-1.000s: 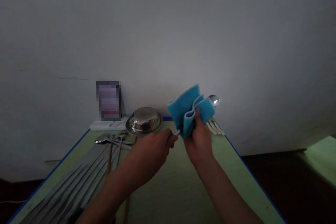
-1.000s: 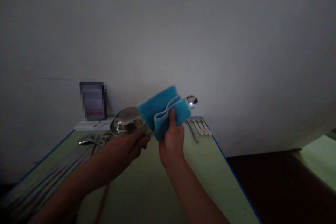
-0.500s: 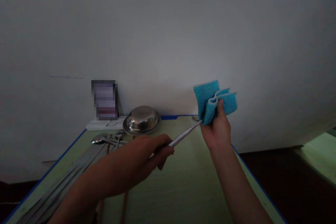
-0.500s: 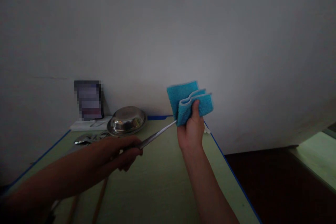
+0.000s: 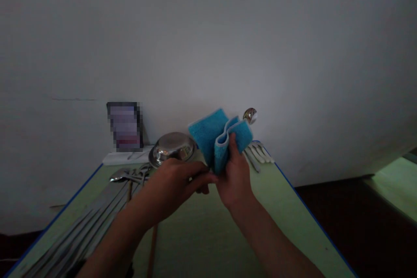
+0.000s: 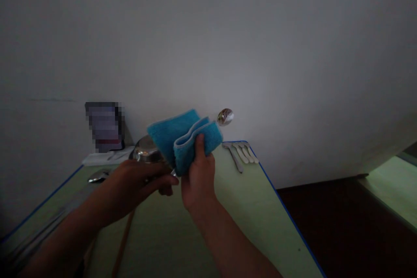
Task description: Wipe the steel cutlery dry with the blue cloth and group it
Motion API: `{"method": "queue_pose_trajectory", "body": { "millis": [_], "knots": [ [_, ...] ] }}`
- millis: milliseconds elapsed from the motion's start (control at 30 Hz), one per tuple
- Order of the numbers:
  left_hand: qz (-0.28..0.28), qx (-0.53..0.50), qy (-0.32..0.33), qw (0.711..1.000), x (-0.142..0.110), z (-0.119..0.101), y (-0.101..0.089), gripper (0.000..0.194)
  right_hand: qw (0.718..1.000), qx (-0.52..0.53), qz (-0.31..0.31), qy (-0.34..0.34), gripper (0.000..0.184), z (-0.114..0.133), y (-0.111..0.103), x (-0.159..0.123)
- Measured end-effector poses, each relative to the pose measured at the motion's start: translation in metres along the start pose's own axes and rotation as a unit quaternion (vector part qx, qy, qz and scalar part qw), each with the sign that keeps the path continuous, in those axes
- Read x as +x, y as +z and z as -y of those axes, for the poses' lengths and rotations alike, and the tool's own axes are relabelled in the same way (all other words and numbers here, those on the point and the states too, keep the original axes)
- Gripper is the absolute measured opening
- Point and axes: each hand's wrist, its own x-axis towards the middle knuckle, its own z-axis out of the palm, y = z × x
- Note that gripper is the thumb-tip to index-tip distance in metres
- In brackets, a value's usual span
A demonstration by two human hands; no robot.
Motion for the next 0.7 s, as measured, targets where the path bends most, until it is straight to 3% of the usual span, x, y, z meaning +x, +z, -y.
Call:
{"method": "queue_pose_trajectory", "body": {
  "millis": [133, 233, 400, 567, 700],
  "knots": [
    [-0.055, 0.09, -0.027, 0.994, 0.001, -0.001, 0.009, 0.031, 1.0, -0.024, -0.019, -0.003, 0.032, -0.004, 0.003, -0.006],
    [-0.075, 0.093, -0.037, 0.992, 0.004, -0.002, 0.013, 0.03, 0.999, -0.039, -0.024, -0.009, 0.033, -0.004, 0.004, -0.005],
    [-0.034, 0.037, -0.033, 0.998, 0.003, -0.011, 0.012, 0.034, 0.994, -0.025, -0.063, -0.084, 0.03, 0.006, -0.004, 0.014],
    [0.04, 0.026, -0.018, 0.999, -0.003, -0.015, 0.003, 0.036, 0.984, 0.033, -0.09, -0.152, 0.026, 0.036, -0.023, 0.043],
    [0.035, 0.034, -0.027, 0.998, -0.011, -0.01, -0.014, 0.034, 0.976, 0.028, -0.102, -0.192, 0.022, 0.049, -0.031, 0.052]
  ]
}}
